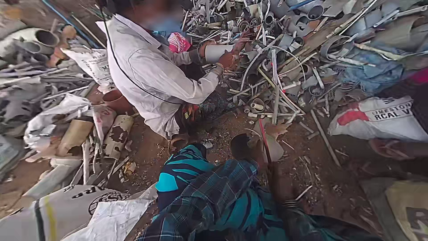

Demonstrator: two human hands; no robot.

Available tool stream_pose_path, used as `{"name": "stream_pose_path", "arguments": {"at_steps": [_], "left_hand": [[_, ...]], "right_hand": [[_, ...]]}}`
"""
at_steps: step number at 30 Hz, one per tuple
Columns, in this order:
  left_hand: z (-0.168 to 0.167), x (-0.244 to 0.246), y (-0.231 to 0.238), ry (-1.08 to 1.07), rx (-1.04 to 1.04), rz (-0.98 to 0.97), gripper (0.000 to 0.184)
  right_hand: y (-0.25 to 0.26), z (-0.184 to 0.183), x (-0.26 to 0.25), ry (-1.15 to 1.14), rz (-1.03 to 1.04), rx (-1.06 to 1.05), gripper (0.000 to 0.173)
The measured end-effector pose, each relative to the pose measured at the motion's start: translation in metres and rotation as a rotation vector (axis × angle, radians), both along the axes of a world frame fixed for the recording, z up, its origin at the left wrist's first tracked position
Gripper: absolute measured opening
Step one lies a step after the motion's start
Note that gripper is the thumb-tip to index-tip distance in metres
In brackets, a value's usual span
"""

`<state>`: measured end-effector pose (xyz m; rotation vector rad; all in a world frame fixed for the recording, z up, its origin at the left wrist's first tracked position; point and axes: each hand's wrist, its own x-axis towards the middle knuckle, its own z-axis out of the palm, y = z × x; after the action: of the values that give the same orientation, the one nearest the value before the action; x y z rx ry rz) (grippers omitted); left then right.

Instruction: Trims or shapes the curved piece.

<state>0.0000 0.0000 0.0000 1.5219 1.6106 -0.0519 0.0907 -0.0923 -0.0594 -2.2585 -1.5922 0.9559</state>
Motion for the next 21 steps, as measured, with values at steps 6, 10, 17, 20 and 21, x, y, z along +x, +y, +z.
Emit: {"name": "stream_pose_path", "arguments": {"at_steps": [6, 10, 17, 20, 21], "left_hand": [[-0.042, -0.018, -0.002, -0.058, 0.187, -0.215, 0.063], [-0.015, -0.008, -0.001, 0.004, 0.071, -0.075, 0.063], [-0.023, -0.006, 0.006, -0.095, 0.081, -0.01, 0.064], [-0.024, -0.005, 0.008, -0.073, 0.071, 0.026, 0.064], [-0.024, -0.003, 0.009, -0.081, 0.073, 0.034, 0.064]], "right_hand": [[0.005, 0.004, 0.014, 0.07, -0.07, -0.208, 0.052], [0.001, 0.004, 0.008, 0.116, -0.042, -0.205, 0.052], [-0.002, 0.011, 0.005, 0.131, -0.004, -0.207, 0.051], [-0.001, -0.001, 0.016, 0.163, -0.061, -0.28, 0.052], [0.002, -0.009, 0.021, 0.165, -0.107, -0.296, 0.052]]}}
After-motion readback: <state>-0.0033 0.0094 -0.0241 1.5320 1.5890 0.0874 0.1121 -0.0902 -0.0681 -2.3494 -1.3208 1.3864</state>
